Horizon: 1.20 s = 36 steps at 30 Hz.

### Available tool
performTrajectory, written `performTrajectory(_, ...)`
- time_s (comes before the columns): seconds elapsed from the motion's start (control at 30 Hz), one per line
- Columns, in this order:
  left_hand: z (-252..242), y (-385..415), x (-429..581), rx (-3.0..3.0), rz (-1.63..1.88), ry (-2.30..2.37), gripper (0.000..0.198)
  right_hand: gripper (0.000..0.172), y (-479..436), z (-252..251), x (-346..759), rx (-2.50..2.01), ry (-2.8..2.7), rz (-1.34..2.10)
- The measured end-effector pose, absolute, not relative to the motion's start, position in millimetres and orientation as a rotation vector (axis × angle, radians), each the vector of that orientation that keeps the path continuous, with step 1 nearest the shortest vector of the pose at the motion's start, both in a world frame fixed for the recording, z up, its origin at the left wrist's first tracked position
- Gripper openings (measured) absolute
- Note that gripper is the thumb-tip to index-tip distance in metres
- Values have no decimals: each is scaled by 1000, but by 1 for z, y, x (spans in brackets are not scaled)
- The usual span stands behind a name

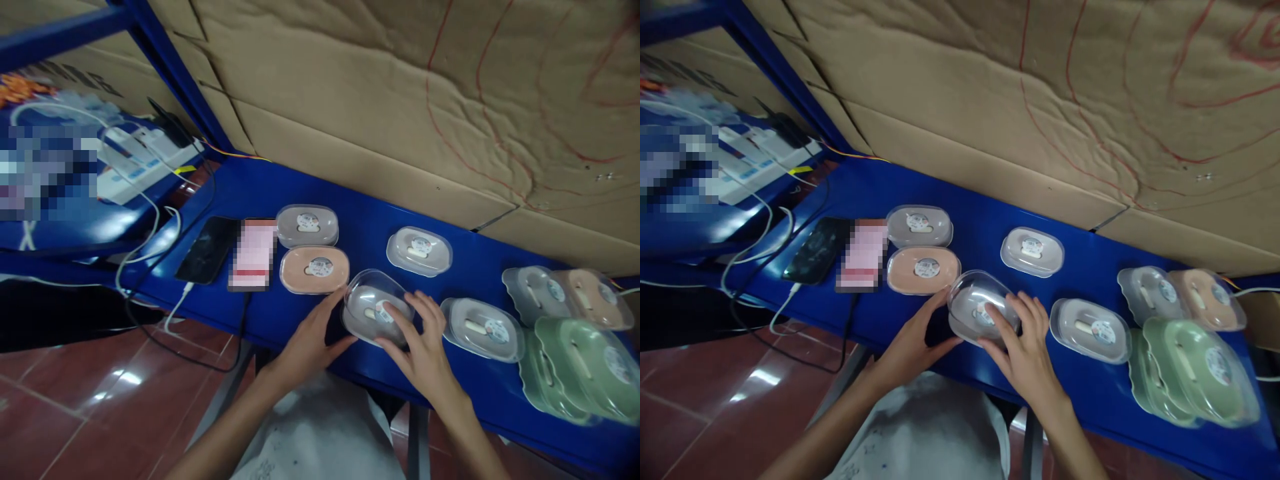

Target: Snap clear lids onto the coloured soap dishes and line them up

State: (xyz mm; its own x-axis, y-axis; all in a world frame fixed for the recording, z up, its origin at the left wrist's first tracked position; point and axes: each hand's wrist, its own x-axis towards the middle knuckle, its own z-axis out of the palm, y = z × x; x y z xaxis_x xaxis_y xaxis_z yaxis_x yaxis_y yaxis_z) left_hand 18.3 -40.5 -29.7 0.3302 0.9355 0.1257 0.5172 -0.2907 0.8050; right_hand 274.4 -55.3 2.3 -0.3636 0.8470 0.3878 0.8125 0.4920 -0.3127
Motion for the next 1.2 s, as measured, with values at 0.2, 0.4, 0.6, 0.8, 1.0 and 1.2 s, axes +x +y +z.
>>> performTrajectory(0.2,-28,-40,19,1885,775,1257,96,58,-50,9,280,-1291,-2356,349)
performTrajectory(0.4,-23,-39,19,1968,750,1188,79,64,-60,6,291,-1298,-2429,311)
performTrajectory(0.6,-26,-38,18,2008,733,1161,78,80,-72,-7,290,-1338,-2519,123)
performTrajectory(0.8,-23,-44,21,2123,818,1168,70,78,-73,-8,285,-1368,-2499,91)
performTrajectory(1.0,16,-25,-12,2385,1113,1549,44,64,-37,44,295,-1404,-2562,229)
performTrajectory(1.2,34,61,-23,2435,680,1774,41,56,70,81,304,-1990,-2400,161)
